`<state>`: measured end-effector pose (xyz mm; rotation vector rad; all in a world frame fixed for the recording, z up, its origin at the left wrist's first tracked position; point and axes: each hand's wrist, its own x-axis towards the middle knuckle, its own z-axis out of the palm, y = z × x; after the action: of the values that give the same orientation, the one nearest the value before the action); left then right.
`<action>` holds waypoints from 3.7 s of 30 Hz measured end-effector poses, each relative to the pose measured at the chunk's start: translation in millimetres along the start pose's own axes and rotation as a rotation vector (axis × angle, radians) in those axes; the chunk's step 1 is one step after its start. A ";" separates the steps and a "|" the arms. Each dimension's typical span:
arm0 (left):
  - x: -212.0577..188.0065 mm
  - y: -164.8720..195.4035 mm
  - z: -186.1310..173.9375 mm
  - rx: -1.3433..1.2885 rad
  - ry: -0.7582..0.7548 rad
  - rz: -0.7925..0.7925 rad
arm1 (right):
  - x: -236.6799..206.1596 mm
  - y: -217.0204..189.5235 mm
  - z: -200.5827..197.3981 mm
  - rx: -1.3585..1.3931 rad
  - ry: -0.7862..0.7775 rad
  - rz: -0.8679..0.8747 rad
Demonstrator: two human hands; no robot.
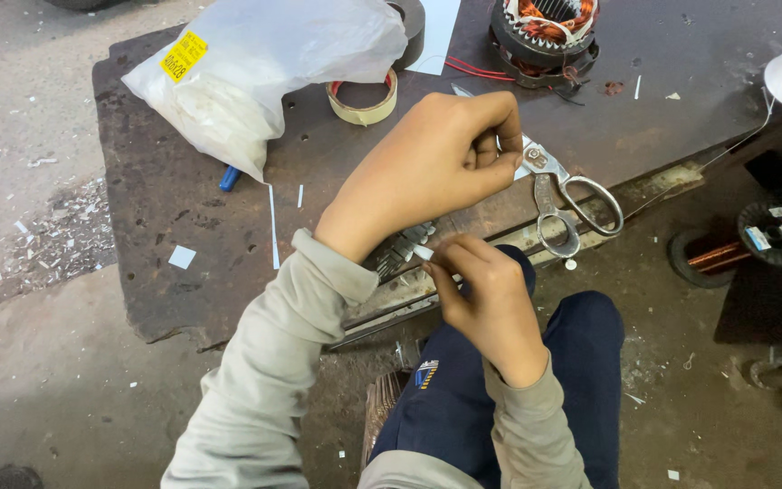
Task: The person inserts small white insulating pieces into the slots of a motor stator by hand. They repeatedly pick pieces from the table, place them into the stator slots, and adjust them to fit.
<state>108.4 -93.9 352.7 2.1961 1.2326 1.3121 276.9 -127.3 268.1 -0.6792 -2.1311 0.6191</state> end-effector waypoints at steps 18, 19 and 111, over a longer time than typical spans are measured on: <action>-11.1 8.7 -5.2 -0.061 0.046 -0.028 | 5.7 30.3 5.7 0.260 -0.017 0.145; -11.7 8.9 -5.9 -0.069 0.043 -0.029 | 6.7 31.5 4.9 0.262 -0.019 0.137; 0.8 8.1 -8.6 0.023 -0.215 0.009 | -3.9 19.8 -23.2 1.016 0.595 0.335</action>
<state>105.7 -99.5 362.9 2.2905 1.1619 1.0365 302.7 -110.6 266.6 -0.5224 -0.9510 1.3392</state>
